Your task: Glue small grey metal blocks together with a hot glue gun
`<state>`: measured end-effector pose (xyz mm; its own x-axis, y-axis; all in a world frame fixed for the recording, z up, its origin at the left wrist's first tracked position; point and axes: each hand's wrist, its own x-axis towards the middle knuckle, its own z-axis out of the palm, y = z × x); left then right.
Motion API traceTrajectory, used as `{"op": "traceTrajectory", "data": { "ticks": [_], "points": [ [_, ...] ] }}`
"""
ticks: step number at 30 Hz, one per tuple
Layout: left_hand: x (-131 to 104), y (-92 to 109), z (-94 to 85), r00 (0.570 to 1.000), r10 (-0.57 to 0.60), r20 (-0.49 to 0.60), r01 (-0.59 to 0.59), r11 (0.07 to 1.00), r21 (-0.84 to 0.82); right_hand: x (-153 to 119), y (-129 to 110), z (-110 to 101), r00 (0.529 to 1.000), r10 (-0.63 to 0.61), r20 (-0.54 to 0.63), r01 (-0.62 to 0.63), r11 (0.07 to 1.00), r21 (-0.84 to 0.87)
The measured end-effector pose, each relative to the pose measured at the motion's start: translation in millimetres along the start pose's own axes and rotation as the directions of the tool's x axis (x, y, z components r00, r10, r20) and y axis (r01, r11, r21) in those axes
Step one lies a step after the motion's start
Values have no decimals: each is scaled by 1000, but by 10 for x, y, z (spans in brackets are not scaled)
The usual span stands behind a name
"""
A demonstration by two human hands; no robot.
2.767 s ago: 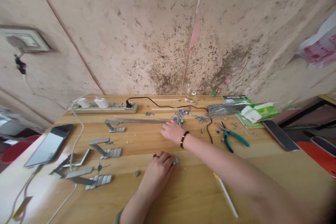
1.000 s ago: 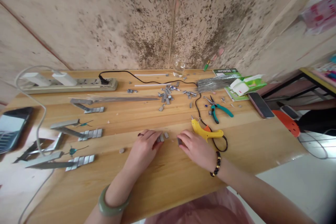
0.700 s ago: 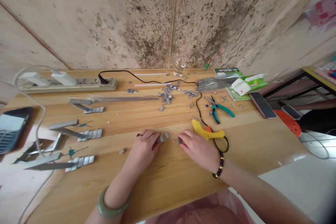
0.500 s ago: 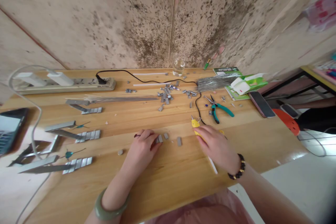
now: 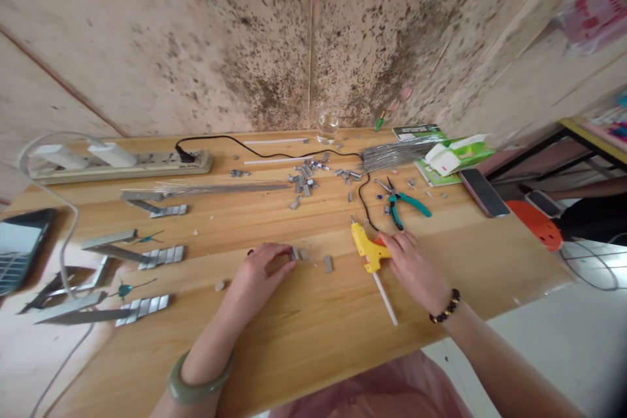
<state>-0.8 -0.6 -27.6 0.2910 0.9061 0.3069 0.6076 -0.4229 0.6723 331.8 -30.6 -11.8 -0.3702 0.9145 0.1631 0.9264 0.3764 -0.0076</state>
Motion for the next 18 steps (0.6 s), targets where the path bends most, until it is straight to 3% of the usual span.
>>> {"op": "traceTrajectory", "data": {
  "ticks": [3, 7, 13, 18],
  "points": [
    [-5, 40, -19, 999, -38, -24, 37, 999, -21, 12, 48, -47, 1000, 28, -14, -26, 996, 84],
    [-1, 114, -59, 997, -60, -42, 57, 996, -62, 109, 22, -196, 997, 47, -68, -21, 939, 344],
    [-10, 150, -101, 996, -85, -25, 82, 993, -80, 475, -199, -402, 981, -171, -92, 190, 748, 636],
    [-7, 144, -135, 995, -95, -36, 92, 993, -68, 704, -336, -345, 970, -241, -42, 190, 632, 752]
  ]
}}
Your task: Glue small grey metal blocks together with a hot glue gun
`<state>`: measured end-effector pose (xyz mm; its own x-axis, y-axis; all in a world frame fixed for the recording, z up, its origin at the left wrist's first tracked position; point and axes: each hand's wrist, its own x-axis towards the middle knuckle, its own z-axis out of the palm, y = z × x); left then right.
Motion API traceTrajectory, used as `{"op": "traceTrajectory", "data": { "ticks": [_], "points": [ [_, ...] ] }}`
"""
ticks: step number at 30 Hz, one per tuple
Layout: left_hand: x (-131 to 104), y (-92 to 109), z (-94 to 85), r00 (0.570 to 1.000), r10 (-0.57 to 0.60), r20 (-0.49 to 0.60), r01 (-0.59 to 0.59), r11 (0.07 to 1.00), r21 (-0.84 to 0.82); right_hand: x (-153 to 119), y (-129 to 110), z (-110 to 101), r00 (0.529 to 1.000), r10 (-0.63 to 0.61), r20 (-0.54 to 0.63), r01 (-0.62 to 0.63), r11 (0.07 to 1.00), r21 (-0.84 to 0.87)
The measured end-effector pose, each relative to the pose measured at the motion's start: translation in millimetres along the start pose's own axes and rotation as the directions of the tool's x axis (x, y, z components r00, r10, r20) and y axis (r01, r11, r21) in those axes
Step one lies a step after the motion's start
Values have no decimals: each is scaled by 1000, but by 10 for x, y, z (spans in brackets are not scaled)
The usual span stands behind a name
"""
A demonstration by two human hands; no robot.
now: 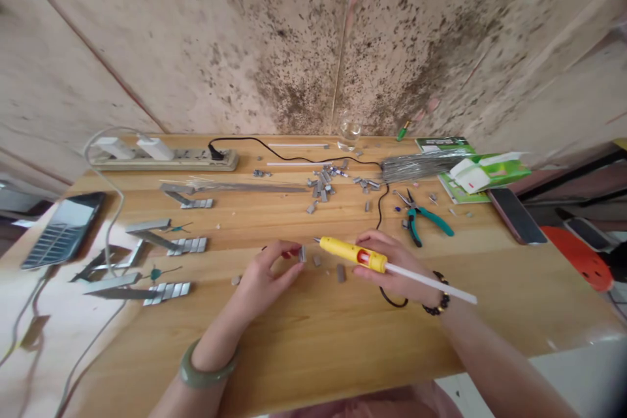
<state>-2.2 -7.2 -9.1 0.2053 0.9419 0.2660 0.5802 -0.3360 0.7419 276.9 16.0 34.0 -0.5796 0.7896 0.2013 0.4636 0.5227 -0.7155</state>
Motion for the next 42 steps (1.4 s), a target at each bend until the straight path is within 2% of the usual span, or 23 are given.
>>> {"op": "traceTrajectory", "data": {
  "ticks": [5, 10, 14, 19, 26, 31, 35, 42],
  "points": [
    [26, 1, -16, 1000, 12, -29, -10, 999, 41, 12, 96, 158, 999, -5, -47, 10, 993, 119],
    [31, -1, -11, 1000, -1, -8, 1, 999, 35, -58, 96, 197, 998, 46, 36, -53, 970, 235],
    [29, -18, -6, 1000, -18, 16, 18, 1000, -3, -76, 71, 187, 996, 71, 56, -85, 945, 315],
    [23, -36, 1, 999, -19, 26, 20, 998, -57, -90, 54, 228, 1000, 4, -24, 2, 976, 217],
    [1, -57, 6, 1000, -16, 25, 19, 995, -97, -102, 52, 246, 997, -23, -68, 35, 983, 182],
    [8, -29, 0, 998, -14, 58, 20, 994, -104, -80, 70, 228, 999, 4, -51, 6, 978, 208],
    [20, -20, -2, 998, -10, 59, 17, 994, -106, -78, 97, 222, 998, 51, 34, -58, 967, 247],
    [26, -33, -5, 998, -11, 54, 16, 995, -97, -97, 106, 224, 997, 33, 66, -46, 977, 209]
  ]
}}
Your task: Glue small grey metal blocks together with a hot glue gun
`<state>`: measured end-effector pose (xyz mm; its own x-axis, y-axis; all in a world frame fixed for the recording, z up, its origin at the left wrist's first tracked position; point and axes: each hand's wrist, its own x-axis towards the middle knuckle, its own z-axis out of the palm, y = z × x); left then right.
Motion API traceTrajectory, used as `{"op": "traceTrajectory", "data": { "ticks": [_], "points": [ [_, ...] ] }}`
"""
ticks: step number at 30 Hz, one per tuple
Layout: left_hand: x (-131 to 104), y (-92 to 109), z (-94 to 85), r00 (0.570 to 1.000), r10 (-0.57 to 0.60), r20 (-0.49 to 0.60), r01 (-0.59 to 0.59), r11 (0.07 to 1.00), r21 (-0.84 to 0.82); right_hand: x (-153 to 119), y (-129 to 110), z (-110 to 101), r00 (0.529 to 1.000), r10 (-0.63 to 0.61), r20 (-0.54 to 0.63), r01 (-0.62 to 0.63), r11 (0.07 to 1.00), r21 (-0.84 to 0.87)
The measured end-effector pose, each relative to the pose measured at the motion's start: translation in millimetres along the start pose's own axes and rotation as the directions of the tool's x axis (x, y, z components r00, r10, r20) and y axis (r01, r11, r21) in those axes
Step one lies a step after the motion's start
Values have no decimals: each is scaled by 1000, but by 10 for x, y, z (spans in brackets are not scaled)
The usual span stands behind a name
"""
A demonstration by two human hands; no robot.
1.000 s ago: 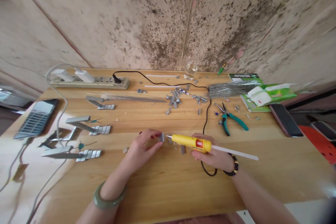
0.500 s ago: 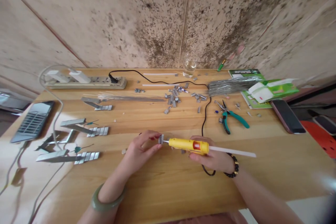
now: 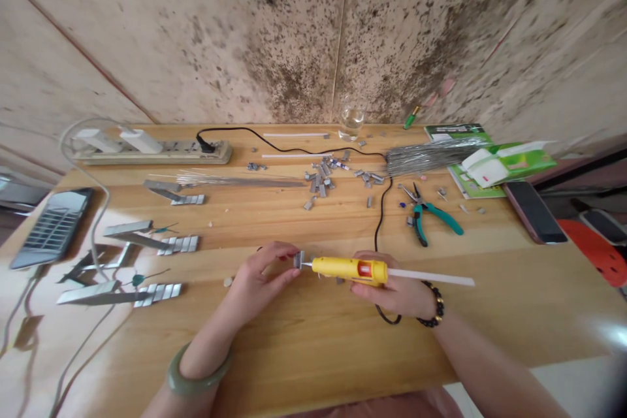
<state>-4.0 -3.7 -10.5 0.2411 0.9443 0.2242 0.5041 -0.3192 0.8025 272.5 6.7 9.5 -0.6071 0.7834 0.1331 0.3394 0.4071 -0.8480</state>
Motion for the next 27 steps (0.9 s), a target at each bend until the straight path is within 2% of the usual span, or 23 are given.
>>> {"op": "traceTrajectory", "data": {
  "ticks": [5, 11, 18, 27],
  "points": [
    [1, 9, 6, 1000, 3, 20, -3, 1000, -1, 3, 12, -19, 1000, 6, -9, -6, 999, 47],
    [3, -18, 5, 1000, -14, -8, 14, 1000, -4, -6, -24, -26, 999, -52, -1, 52, 995, -83],
    [0, -2, 14, 999, 23, 28, -24, 1000, 15, -13, 29, -14, 997, -38, -62, 33, 996, -86],
    [12, -25, 3, 998, 62, 2, -63, 998, 27, -21, 0, -28, 996, -86, -7, 85, 992, -91]
  ]
}}
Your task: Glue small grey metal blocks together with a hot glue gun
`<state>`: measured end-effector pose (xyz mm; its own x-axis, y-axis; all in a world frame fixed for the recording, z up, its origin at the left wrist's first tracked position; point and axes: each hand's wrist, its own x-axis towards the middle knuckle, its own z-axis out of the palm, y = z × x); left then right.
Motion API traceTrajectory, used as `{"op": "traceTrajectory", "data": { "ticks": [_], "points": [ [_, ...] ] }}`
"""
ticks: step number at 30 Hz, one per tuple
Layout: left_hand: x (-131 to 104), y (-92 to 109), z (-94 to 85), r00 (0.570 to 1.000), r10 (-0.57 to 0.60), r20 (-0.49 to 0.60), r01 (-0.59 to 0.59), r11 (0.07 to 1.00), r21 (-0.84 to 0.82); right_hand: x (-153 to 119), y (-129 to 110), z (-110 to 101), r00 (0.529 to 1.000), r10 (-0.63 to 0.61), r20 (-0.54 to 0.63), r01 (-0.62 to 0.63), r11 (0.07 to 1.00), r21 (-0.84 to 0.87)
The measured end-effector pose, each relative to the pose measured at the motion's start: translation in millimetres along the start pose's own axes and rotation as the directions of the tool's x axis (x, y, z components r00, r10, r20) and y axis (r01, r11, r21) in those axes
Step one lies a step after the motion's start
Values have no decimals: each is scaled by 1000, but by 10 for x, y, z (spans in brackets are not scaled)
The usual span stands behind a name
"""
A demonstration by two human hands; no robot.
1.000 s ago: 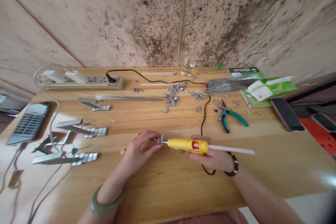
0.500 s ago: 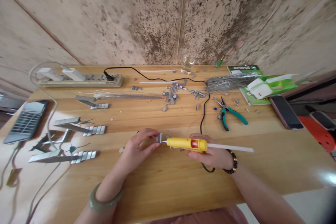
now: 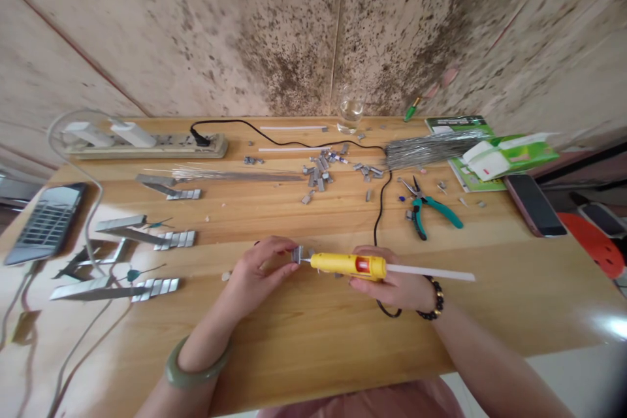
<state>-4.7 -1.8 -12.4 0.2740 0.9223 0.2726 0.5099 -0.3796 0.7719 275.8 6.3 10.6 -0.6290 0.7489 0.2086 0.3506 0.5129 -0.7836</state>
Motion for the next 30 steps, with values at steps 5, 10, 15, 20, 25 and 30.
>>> {"op": "traceTrajectory", "data": {
  "ticks": [5, 10, 15, 20, 25, 30],
  "points": [
    [6, 33, 4, 999, 32, 18, -32, 999, -3, -4, -3, -7, 999, 31, -29, -31, 999, -22],
    [2, 24, 10, 999, 43, 4, -43, 999, 17, -7, 26, -7, 1000, -7, -8, 7, 1000, -21],
    [9, 18, 11, 998, 63, -9, -63, 998, 19, 2, 42, 6, 998, -55, 2, 55, 998, -5],
    [10, 46, 17, 998, 64, 5, -64, 998, 12, 37, 46, -14, 1000, -17, -19, 17, 999, 30],
    [3, 11, 28, 999, 45, -24, -45, 999, 16, 32, 48, -11, 999, -45, 16, 44, 998, 34],
    [8, 3, 21, 998, 55, -29, -54, 998, 21, 22, 38, 1, 998, -59, 12, 59, 998, -12]
  ]
}}
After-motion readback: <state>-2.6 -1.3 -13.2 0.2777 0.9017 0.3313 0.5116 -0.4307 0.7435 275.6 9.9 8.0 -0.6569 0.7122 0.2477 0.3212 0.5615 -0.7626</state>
